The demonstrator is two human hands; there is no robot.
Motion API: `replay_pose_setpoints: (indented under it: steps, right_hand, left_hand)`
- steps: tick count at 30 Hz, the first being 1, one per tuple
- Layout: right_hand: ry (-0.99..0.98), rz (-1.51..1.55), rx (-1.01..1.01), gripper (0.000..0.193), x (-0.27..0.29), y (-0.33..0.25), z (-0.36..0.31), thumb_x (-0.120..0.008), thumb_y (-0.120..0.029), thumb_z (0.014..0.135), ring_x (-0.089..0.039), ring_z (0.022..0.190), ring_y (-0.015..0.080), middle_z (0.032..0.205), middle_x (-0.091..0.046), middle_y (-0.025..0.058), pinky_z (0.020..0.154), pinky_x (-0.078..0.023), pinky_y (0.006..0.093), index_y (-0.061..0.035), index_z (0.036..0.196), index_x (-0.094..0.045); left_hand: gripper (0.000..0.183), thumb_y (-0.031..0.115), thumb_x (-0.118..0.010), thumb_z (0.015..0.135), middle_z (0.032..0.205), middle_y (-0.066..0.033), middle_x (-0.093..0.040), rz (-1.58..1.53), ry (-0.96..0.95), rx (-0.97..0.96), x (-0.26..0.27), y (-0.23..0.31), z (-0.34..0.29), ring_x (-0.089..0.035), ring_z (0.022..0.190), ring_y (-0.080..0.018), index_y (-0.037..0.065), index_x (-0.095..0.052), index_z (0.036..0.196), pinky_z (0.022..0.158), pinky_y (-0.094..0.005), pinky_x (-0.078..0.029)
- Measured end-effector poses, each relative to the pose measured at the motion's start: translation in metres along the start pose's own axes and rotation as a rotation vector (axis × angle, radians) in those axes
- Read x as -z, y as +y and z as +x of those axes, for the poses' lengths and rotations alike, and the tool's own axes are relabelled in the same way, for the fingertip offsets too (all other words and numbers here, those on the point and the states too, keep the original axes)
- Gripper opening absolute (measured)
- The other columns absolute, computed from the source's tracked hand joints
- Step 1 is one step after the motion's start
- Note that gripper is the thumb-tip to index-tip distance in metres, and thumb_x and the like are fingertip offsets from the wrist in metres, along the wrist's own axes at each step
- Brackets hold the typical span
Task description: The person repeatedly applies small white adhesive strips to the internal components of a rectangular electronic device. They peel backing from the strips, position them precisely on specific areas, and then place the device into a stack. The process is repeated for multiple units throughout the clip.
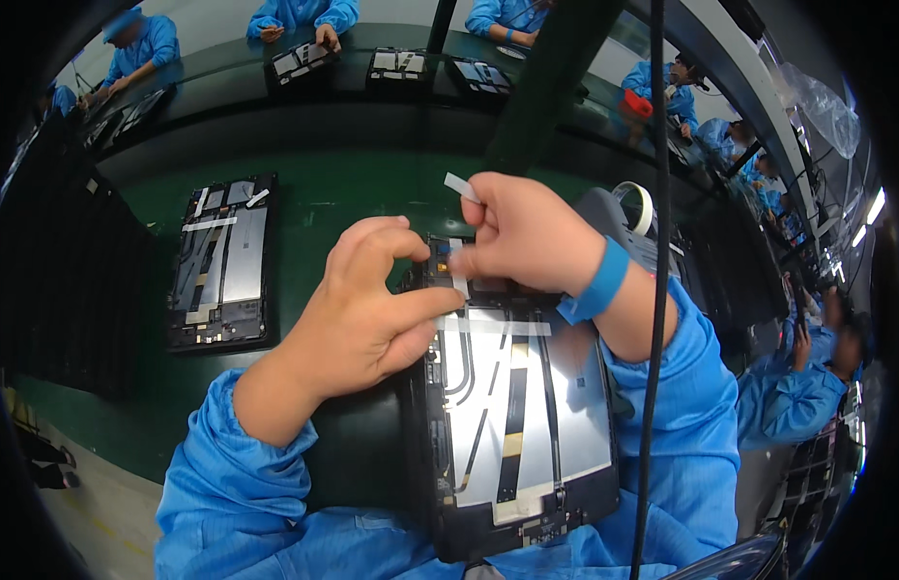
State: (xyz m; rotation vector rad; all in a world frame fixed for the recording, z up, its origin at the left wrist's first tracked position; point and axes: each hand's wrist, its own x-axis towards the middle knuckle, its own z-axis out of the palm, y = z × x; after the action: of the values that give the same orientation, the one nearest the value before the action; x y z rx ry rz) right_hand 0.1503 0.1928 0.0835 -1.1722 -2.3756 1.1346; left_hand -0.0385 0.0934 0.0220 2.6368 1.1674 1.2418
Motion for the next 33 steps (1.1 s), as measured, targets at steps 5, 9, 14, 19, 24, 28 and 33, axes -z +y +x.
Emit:
replay_pose_setpoints:
  steps: [5, 9, 14, 19, 24, 28, 33]
  right_hand:
    - [0.026, -0.161, 0.056, 0.026, 0.006, -0.015, -0.006, -0.073, -0.018, 0.075, -0.064, 0.064, 0.0249, 0.068, -0.061, 0.0121, 0.058, -0.049, 0.0358, -0.0023, 0.082, -0.053]
    - [0.225, -0.453, 0.454, 0.015, 0.003, -0.023, -0.055, -0.065, -0.018, 0.079, -0.061, 0.071, 0.0328, 0.072, -0.061, 0.0132, 0.061, -0.047, 0.0399, -0.0064, 0.083, -0.057]
    - [0.181, -0.446, 0.642, 0.012, -0.006, -0.021, -0.116, -0.060, -0.020, 0.084, -0.060, 0.066, 0.0307, 0.075, -0.061, 0.0107, 0.059, -0.047, 0.0405, -0.0087, 0.083, -0.063]
    - [0.425, -0.075, 0.440, 0.016, 0.001, -0.005, -0.157, -0.069, -0.011, 0.079, -0.062, 0.060, 0.0221, 0.079, -0.066, 0.0105, 0.055, -0.049, 0.0302, -0.0041, 0.092, -0.064]
    - [0.518, -0.105, 0.490, 0.008, 0.016, 0.024, -0.159, -0.064, -0.008, 0.081, -0.062, 0.065, 0.0304, 0.071, -0.061, 0.0111, 0.055, -0.048, 0.0353, -0.0056, 0.088, -0.061]
    - [0.564, 0.165, 0.224, 0.010, 0.033, 0.050, -0.148, -0.055, -0.011, 0.090, -0.061, 0.060, 0.0207, 0.067, -0.061, 0.0075, 0.054, -0.047, 0.0308, -0.0035, 0.084, -0.059]
    - [0.435, 0.654, 0.073, 0.013, 0.043, 0.077, -0.120, -0.050, -0.016, 0.095, -0.055, 0.060, 0.0090, 0.071, -0.059, 0.0030, 0.056, -0.045, 0.0223, -0.0036, 0.101, -0.052]
  left_hand:
    - [0.026, 0.015, -0.064, 0.073, 0.111, -0.0140, -0.045, 0.041, -0.002, 0.040, 0.007, 0.006, 0.001, -0.040, 0.116, -0.0394, 0.015, -0.069, 0.098, 0.101, -0.0485, -0.033]
    - [0.041, 0.021, -0.073, 0.070, 0.108, -0.0151, -0.051, -0.202, 0.164, 0.163, 0.019, 0.028, 0.006, -0.048, 0.107, -0.0345, 0.007, -0.063, 0.107, 0.093, -0.0425, -0.039]
    - [0.019, 0.018, -0.077, 0.069, 0.073, -0.0070, -0.059, -0.213, 0.061, 0.007, 0.025, 0.078, 0.030, -0.057, 0.068, -0.0264, 0.006, -0.065, 0.073, 0.060, -0.0349, -0.046]
    - [0.017, 0.017, -0.078, 0.068, 0.071, -0.0053, -0.057, -0.151, 0.076, -0.101, 0.009, 0.093, 0.051, -0.054, 0.064, -0.0245, 0.007, -0.064, 0.072, 0.056, -0.0348, -0.043]
    - [0.015, 0.014, -0.075, 0.071, 0.073, -0.0069, -0.060, -0.152, -0.076, -0.188, -0.005, 0.089, 0.085, -0.056, 0.067, -0.0255, 0.005, -0.067, 0.080, 0.060, -0.0346, -0.044]
    - [0.026, 0.012, -0.073, 0.069, 0.088, -0.0123, -0.062, -0.073, -0.209, 0.087, -0.016, 0.077, 0.108, -0.059, 0.081, -0.0304, 0.001, -0.067, 0.092, 0.070, -0.0374, -0.047]
    - [0.037, 0.014, -0.071, 0.071, 0.116, -0.0204, -0.054, -0.025, -0.393, -0.031, -0.036, 0.077, 0.118, -0.051, 0.110, -0.0362, 0.003, -0.064, 0.106, 0.091, -0.0412, -0.044]
